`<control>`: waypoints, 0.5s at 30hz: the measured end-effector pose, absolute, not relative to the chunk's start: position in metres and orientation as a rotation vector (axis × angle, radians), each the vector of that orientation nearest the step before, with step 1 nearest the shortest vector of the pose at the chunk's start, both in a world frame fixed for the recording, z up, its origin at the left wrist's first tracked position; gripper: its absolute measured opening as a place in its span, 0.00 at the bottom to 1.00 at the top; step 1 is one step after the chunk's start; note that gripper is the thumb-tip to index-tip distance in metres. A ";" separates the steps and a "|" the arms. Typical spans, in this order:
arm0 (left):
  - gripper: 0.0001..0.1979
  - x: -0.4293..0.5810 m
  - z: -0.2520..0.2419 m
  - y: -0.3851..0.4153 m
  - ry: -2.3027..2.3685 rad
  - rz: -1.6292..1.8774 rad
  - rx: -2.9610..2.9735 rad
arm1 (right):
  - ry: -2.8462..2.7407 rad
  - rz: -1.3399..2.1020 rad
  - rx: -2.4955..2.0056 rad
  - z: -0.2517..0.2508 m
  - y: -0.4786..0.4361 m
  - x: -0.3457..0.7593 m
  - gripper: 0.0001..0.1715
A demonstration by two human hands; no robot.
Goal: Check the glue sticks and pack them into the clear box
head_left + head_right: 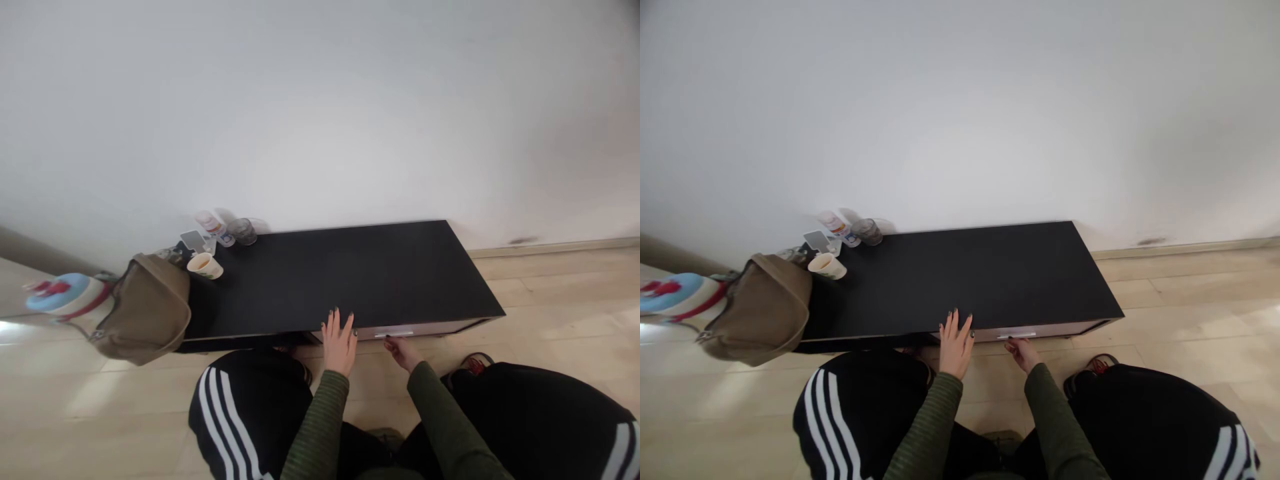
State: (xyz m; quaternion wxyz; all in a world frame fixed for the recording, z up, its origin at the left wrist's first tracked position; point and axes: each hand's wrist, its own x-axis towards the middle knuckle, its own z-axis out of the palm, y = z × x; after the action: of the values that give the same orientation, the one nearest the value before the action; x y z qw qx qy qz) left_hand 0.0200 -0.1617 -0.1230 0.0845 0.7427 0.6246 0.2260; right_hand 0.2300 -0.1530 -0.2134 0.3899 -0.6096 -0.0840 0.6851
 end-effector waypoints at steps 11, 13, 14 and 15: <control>0.30 0.039 -0.129 -0.204 1.633 0.598 2.249 | -0.681 2.285 -1.560 -0.144 -0.241 0.220 0.08; 0.31 0.048 -0.134 -0.226 1.505 0.540 2.243 | -1.012 2.353 -1.435 -0.122 -0.240 0.225 0.11; 0.31 0.051 -0.136 -0.237 1.440 0.511 2.240 | -1.136 2.295 -1.462 -0.114 -0.234 0.229 0.13; 0.29 0.054 -0.137 -0.247 1.371 0.483 2.238 | -1.217 2.167 -1.577 -0.109 -0.226 0.233 0.15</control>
State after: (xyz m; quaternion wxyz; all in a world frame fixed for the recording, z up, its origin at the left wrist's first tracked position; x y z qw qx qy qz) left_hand 0.0540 -0.2475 -0.1375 0.2342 0.8153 0.4994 0.1761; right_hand 0.2335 -0.2259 -0.1094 0.0988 -0.5333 -0.4114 0.7325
